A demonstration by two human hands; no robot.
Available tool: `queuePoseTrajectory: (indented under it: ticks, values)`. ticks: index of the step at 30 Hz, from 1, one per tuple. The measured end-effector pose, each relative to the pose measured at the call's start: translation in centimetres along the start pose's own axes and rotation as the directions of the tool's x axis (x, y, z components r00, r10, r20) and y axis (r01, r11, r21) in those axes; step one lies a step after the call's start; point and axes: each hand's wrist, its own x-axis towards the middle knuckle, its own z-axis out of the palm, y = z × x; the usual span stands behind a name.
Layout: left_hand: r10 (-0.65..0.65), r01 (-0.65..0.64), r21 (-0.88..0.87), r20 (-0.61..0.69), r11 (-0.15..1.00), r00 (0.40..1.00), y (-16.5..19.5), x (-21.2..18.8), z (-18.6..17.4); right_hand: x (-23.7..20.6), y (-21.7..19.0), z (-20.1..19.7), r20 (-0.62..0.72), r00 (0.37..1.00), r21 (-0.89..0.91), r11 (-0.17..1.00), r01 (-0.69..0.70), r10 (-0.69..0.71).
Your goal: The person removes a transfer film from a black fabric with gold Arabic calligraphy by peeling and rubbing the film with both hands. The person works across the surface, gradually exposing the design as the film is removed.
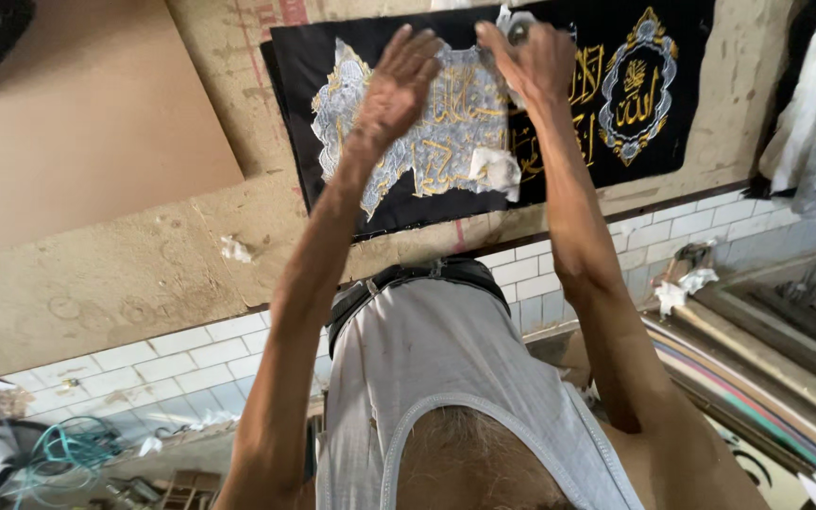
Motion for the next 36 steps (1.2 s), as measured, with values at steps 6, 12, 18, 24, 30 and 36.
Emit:
queuePoseTrajectory:
  ticks: [6,12,18,24,30,36]
  values:
    - [-0.159,0.159,-0.154,0.010,0.975,0.987,1.9,-0.6,1.0,1.6,-0.2,0.7,-0.379,0.872,0.118,0.918,0.378,-0.310]
    - [-0.143,0.147,-0.106,0.045,0.983,0.989,1.7,-0.8,0.8,0.6,2.4,0.0,-0.310,0.919,-0.023,0.968,0.248,-0.243]
    - [-0.128,0.126,-0.143,-0.009,0.982,0.992,1.7,-0.8,0.9,0.9,2.3,0.4,-0.551,0.747,-0.131,0.923,0.363,-0.372]
    - [-0.108,0.103,-0.131,-0.025,0.986,0.994,1.6,-1.1,0.8,2.0,6.9,-1.8,-0.708,0.681,0.015,0.960,0.280,-0.187]
    - [-0.234,0.187,-0.303,-0.127,0.935,0.964,1.8,-1.3,1.7,-2.2,5.8,0.7,-0.101,0.992,0.736,0.677,0.023,0.076]
    - [-0.341,0.238,-0.570,-0.080,0.787,0.937,7.1,-2.3,4.7,-9.9,1.2,8.4,0.210,0.977,0.954,-0.210,-0.212,-0.031]
